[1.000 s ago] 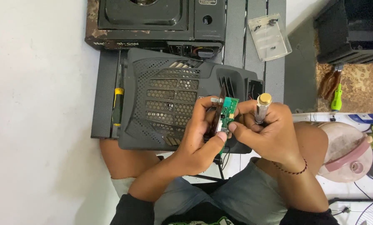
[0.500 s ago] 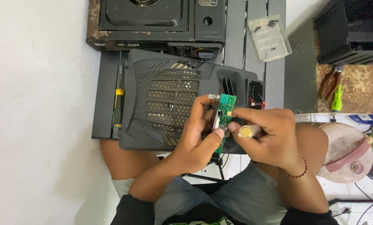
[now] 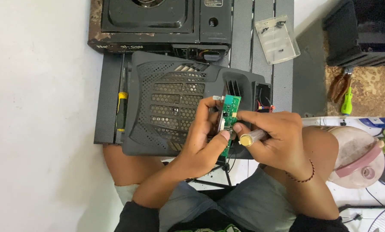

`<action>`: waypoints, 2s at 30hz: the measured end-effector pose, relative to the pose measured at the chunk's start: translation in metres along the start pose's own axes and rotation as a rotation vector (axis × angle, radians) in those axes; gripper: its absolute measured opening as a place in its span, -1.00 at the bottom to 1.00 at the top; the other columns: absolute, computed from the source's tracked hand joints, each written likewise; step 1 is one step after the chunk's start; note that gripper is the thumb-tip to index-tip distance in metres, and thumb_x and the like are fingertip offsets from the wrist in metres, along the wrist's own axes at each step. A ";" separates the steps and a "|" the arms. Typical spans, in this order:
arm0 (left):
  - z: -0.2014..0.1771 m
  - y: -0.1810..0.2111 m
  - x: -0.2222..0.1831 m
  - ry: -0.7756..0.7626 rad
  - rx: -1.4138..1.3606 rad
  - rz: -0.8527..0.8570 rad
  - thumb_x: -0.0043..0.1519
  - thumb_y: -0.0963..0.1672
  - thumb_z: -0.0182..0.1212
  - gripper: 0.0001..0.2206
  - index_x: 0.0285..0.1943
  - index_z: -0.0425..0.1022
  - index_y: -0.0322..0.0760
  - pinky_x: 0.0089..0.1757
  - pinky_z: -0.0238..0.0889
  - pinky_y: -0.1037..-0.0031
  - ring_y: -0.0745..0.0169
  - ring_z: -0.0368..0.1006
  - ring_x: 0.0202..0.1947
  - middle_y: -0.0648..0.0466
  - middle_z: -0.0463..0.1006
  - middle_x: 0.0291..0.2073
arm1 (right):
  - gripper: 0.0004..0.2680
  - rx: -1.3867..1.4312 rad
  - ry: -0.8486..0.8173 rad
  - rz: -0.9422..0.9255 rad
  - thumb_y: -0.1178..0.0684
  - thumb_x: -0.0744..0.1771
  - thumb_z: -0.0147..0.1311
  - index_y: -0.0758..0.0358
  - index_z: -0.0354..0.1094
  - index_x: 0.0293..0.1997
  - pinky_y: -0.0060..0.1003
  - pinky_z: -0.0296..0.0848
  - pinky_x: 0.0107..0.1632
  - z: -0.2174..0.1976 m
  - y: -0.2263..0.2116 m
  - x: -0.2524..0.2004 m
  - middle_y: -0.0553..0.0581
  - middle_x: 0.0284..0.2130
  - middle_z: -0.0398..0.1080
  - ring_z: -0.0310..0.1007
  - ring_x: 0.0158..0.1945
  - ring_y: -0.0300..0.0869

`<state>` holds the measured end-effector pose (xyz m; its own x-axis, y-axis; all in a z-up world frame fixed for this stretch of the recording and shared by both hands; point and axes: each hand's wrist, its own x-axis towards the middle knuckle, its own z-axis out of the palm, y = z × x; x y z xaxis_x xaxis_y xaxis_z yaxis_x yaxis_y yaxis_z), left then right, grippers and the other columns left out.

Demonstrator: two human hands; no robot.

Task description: Assembling a portable speaker by connecting internal wiring to a circuit board and securing the board with screws.

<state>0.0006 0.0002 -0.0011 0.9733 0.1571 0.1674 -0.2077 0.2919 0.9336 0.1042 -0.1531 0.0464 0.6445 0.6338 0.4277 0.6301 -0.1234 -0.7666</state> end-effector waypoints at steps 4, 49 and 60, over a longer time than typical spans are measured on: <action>0.000 0.002 0.003 -0.001 -0.022 -0.026 0.29 -0.16 0.01 -0.57 0.34 0.06 -0.33 -0.23 0.34 0.41 0.24 0.42 -0.26 -0.09 0.51 -0.28 | -0.82 0.118 -0.101 0.117 0.20 0.24 0.18 0.36 0.57 -0.12 -0.37 0.21 -0.67 -0.023 0.009 0.005 0.15 -0.80 0.38 0.23 -0.79 -0.24; -0.016 -0.032 0.016 0.024 -0.032 -0.133 0.34 -0.16 -0.01 -0.49 0.49 0.03 -0.31 -0.39 0.46 0.30 0.20 0.46 -0.40 -0.13 0.48 -0.23 | -0.92 0.206 -0.186 0.610 0.18 0.28 0.26 0.34 0.51 -0.42 -0.22 0.55 -0.37 -0.073 0.067 -0.043 0.26 -0.51 0.54 0.53 -0.34 -0.06; 0.006 -0.020 0.024 0.079 0.348 -0.189 0.26 -0.09 0.20 -0.54 0.34 0.31 -0.28 -0.17 0.29 0.31 0.27 0.38 -0.25 -0.04 0.51 -0.15 | -0.89 0.644 -0.114 0.557 0.27 0.33 0.12 0.52 0.48 -0.13 -0.07 0.64 -0.04 -0.069 0.069 -0.051 0.35 -0.42 0.54 0.62 -0.25 -0.03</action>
<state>0.0284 -0.0080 -0.0141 0.9779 0.2072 -0.0295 0.0327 -0.0123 0.9994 0.1448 -0.2462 0.0045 0.7174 0.6870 -0.1158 -0.1558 -0.0037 -0.9878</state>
